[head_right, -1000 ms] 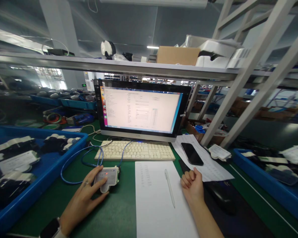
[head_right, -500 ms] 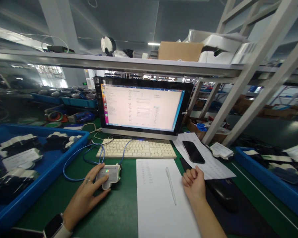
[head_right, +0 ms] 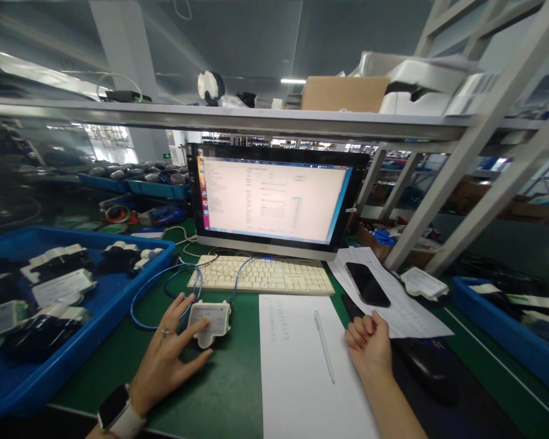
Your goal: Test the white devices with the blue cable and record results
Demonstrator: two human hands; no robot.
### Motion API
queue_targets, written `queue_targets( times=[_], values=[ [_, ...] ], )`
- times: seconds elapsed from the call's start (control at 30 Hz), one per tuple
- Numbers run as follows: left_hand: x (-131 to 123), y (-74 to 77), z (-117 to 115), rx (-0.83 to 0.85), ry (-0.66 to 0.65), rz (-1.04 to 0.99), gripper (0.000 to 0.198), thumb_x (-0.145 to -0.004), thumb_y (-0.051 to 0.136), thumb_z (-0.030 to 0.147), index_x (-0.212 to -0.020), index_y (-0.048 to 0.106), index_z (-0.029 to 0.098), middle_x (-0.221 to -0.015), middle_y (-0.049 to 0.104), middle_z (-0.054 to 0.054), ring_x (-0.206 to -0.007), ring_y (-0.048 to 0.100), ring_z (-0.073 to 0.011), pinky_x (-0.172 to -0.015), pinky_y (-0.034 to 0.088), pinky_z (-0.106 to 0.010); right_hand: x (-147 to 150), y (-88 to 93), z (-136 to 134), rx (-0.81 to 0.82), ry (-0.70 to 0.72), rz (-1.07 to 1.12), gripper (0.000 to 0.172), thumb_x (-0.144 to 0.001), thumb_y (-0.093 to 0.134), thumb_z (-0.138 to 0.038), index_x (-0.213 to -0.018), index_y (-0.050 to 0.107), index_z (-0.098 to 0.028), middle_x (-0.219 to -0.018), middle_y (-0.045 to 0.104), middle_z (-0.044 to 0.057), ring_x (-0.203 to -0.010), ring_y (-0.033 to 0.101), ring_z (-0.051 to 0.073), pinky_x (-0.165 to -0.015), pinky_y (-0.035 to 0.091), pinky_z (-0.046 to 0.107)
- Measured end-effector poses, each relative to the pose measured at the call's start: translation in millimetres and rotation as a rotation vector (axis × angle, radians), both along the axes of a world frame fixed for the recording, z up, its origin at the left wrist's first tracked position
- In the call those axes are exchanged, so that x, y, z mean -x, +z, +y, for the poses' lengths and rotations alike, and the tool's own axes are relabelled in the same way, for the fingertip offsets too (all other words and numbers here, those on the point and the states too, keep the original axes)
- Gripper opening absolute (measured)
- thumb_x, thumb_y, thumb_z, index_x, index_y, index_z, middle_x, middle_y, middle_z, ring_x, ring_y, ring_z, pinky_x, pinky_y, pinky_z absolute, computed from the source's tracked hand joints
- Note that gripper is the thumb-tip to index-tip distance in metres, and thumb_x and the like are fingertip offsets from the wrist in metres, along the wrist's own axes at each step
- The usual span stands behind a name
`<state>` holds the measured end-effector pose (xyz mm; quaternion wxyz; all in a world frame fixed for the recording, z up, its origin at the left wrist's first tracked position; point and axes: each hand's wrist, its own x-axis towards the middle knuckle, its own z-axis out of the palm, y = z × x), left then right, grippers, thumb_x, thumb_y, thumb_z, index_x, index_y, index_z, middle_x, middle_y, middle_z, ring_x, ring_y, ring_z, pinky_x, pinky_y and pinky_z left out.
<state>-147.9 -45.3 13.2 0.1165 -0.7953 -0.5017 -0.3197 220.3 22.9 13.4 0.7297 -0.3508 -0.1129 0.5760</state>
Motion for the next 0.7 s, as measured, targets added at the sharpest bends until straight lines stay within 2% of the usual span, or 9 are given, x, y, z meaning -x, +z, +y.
queue_targets(
  times=[0.17,0.27,0.33,0.4,0.47,0.57,0.7],
  values=[
    [-0.6,2.2,-3.5,-0.037,0.010,0.022,0.035,-0.074,0.056,0.028,-0.109,0.056,0.024,-0.142,0.024,-0.008,-0.130,0.022,-0.0364,-0.098,0.033,-0.056,-1.7,-2.2,0.2,-0.013,0.017,-0.030,0.038,-0.077,0.049,-0.030,-0.047,0.028,-0.020,-0.035,0.027,-0.008,-0.027,0.022,0.005,-0.027,0.013,0.021],
    [4.5,-0.6,-2.1,-0.094,0.075,-0.088,0.036,-0.077,0.049,0.024,-0.113,0.052,0.022,-0.135,0.035,-0.011,-0.124,0.033,-0.0321,-0.097,0.035,-0.052,-4.0,-4.9,1.4,-0.034,0.029,-0.070,0.039,-0.076,0.051,-0.032,-0.048,0.027,-0.020,-0.035,0.027,-0.008,-0.027,0.023,0.005,-0.027,0.014,0.021],
    [10.6,-1.2,0.6,0.013,0.198,-0.205,0.033,-0.080,0.043,0.024,-0.112,0.051,0.019,-0.122,0.046,-0.012,-0.116,0.043,-0.0276,-0.095,0.039,-0.047,-5.1,-6.2,2.2,-0.032,0.026,-0.065,0.039,-0.076,0.051,-0.032,-0.048,0.027,-0.020,-0.035,0.027,-0.008,-0.027,0.023,0.005,-0.026,0.014,0.022],
    [17.0,0.5,4.1,0.233,0.305,-0.280,0.031,-0.080,0.042,0.026,-0.108,0.052,0.016,-0.108,0.054,-0.012,-0.104,0.052,-0.0248,-0.089,0.043,-0.042,-6.1,-7.7,3.3,-0.029,0.024,-0.050,0.039,-0.076,0.050,-0.031,-0.048,0.027,-0.020,-0.034,0.027,-0.008,-0.026,0.023,0.005,-0.026,0.013,0.022],
    [21.6,3.9,8.3,0.413,0.335,-0.291,0.030,-0.075,0.050,0.027,-0.102,0.054,0.015,-0.096,0.058,-0.009,-0.090,0.057,-0.0235,-0.079,0.047,-0.038,-7.5,-10.0,4.6,-0.043,0.033,-0.056,0.039,-0.076,0.051,-0.032,-0.048,0.026,-0.020,-0.034,0.027,-0.008,-0.026,0.023,0.005,-0.027,0.013,0.022],
    [23.0,9.6,16.5,0.497,0.329,-0.279,0.029,-0.067,0.057,0.025,-0.094,0.058,0.016,-0.083,0.060,-0.006,-0.078,0.059,-0.0224,-0.066,0.046,-0.032,-10.3,-14.3,6.6,-0.078,0.066,-0.089,0.039,-0.076,0.051,-0.033,-0.049,0.026,-0.020,-0.035,0.028,-0.008,-0.026,0.024,0.005,-0.027,0.012,0.022],
    [23.1,14.1,31.6,0.566,0.327,-0.301,0.028,-0.062,0.060,0.021,-0.089,0.062,0.016,-0.071,0.060,-0.005,-0.069,0.059,-0.0222,-0.062,0.044,-0.031,-11.7,-15.6,7.1,-0.097,0.077,-0.100,0.040,-0.075,0.052,-0.033,-0.049,0.026,-0.020,-0.034,0.028,-0.008,-0.026,0.024,0.005,-0.027,0.012,0.022]
  ],
)
